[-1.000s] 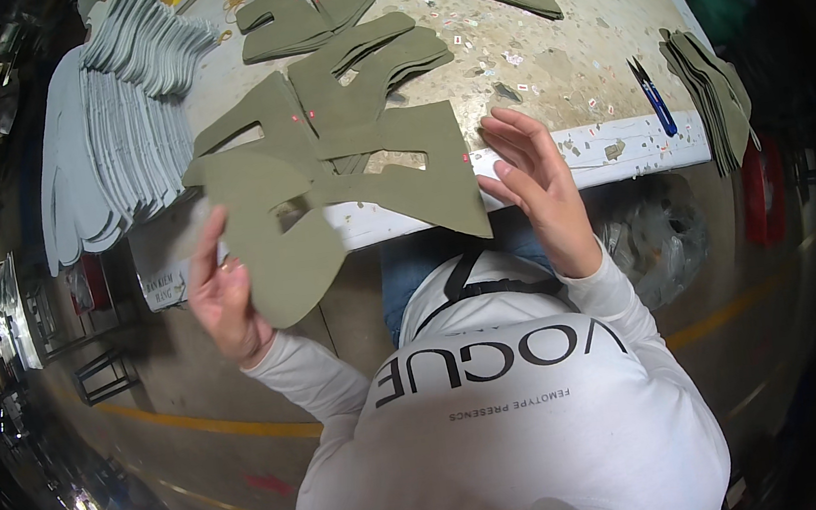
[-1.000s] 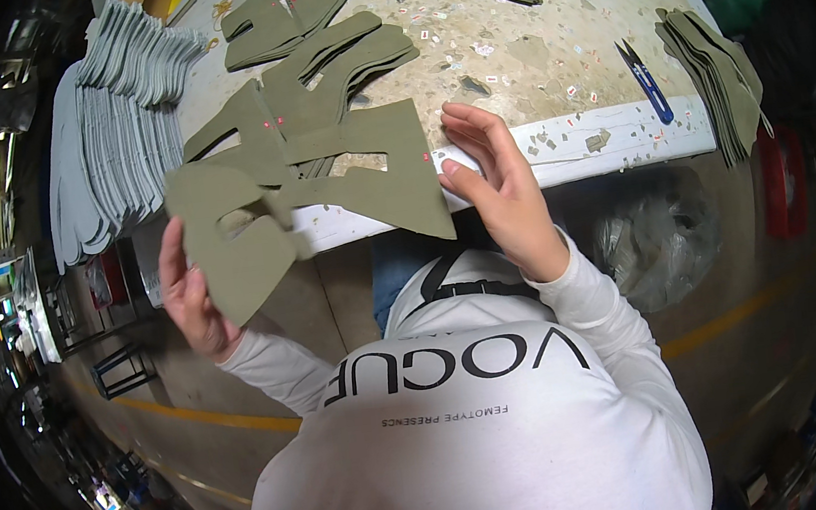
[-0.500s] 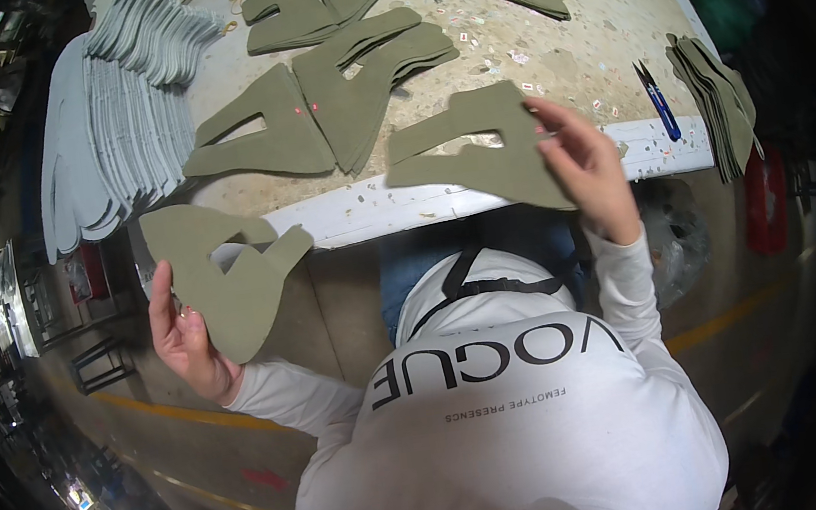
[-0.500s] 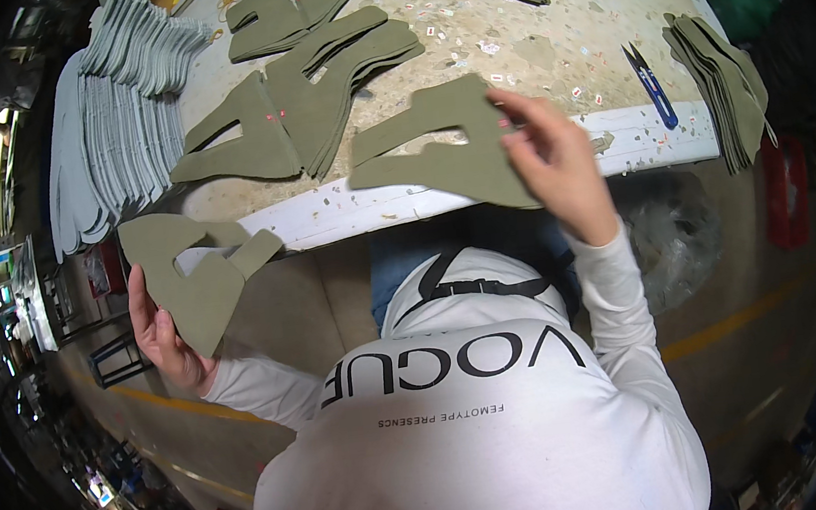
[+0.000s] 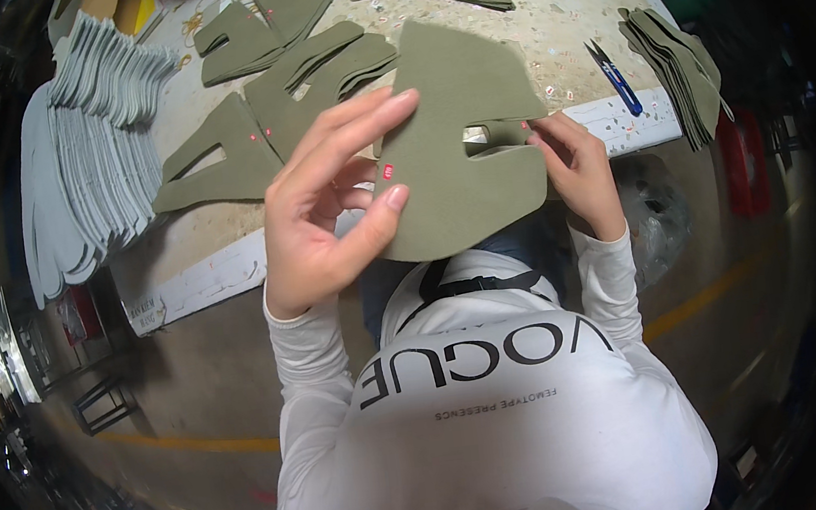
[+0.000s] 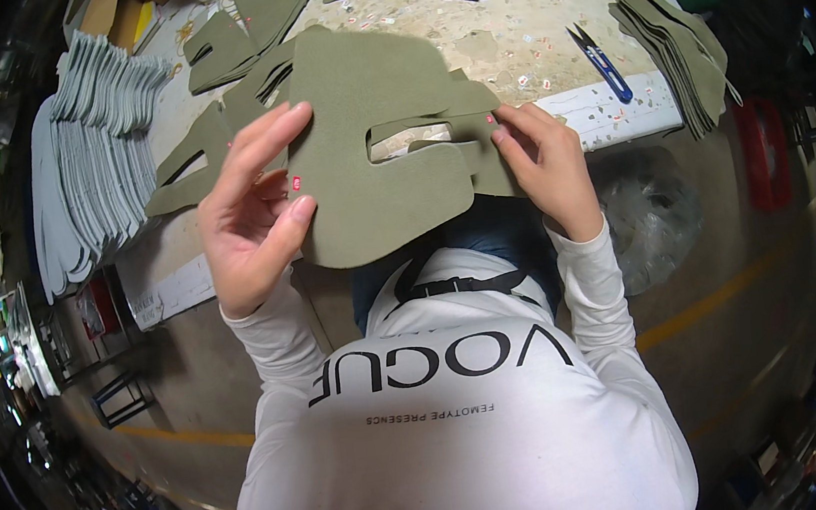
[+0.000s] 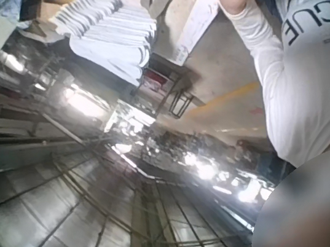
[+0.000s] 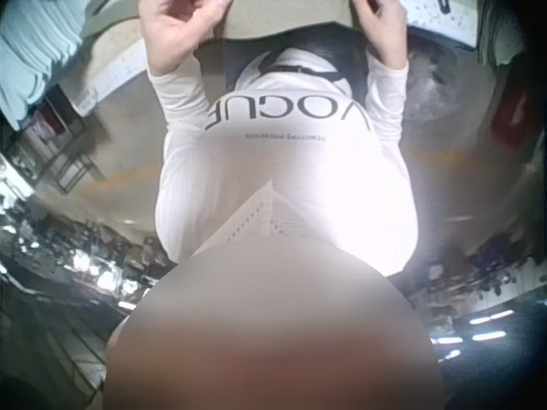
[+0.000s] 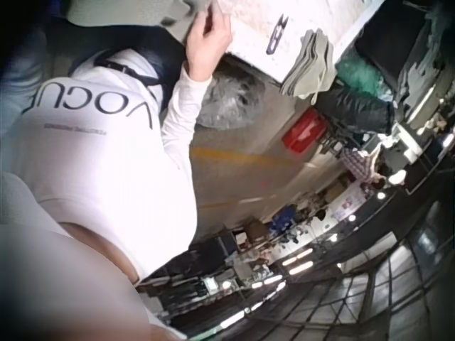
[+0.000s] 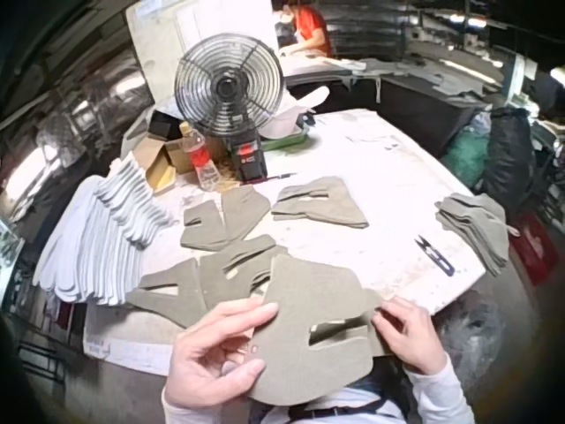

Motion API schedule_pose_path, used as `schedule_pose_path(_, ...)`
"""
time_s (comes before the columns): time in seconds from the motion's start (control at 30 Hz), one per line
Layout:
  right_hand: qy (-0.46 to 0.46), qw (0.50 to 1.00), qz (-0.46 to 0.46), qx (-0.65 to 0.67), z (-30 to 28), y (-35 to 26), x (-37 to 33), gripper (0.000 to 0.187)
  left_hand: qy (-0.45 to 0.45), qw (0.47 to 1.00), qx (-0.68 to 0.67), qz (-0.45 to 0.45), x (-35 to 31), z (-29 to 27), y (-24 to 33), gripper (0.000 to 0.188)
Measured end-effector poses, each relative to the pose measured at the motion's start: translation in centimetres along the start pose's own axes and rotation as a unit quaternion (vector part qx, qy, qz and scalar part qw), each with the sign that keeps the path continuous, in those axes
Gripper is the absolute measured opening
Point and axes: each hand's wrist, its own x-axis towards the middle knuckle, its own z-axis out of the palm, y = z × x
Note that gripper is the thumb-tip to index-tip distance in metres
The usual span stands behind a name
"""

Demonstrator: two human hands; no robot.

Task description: The person repeatedly picks up olive-green fabric pieces from a table, uses a blue utility knife to trim edges, and places the pieces back on the table. The person handles the pieces one at a time and occasionally repositions them before cutting.

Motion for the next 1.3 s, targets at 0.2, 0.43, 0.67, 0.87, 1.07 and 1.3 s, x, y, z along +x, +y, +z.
schedule_pose_path(0.2,-0.015,0.997,0.0,0.071,-0.5,-0.8,-0.5,0.039,0.068,0.987,0.033,-0.143,-1.9,-1.1,-5.6,0.049)
schedule_pose_path(0.43,-0.129,0.972,0.009,0.197,-1.1,-2.2,1.2,0.039,0.137,0.978,0.012,-0.157,-5.7,-1.6,-7.8,0.051)
schedule_pose_path(0.67,-0.117,0.928,-0.027,0.353,-7.6,-6.2,2.6,0.042,0.192,0.965,0.048,-0.173,-7.2,-1.7,-7.2,0.052)
schedule_pose_path(0.87,-0.175,0.907,-0.089,0.374,-5.5,-9.5,2.6,0.045,0.211,0.955,0.047,-0.204,-8.0,-2.2,-6.2,0.05)
schedule_pose_path(1.07,-0.177,0.907,-0.095,0.369,-2.7,-8.9,2.4,0.044,0.228,0.951,0.045,-0.205,-8.7,-2.2,-6.1,0.048)
schedule_pose_path(1.3,-0.187,0.959,0.021,0.214,1.3,-2.4,2.3,0.041,0.222,0.951,0.03,-0.215,-9.4,-2.6,-6.3,0.049)
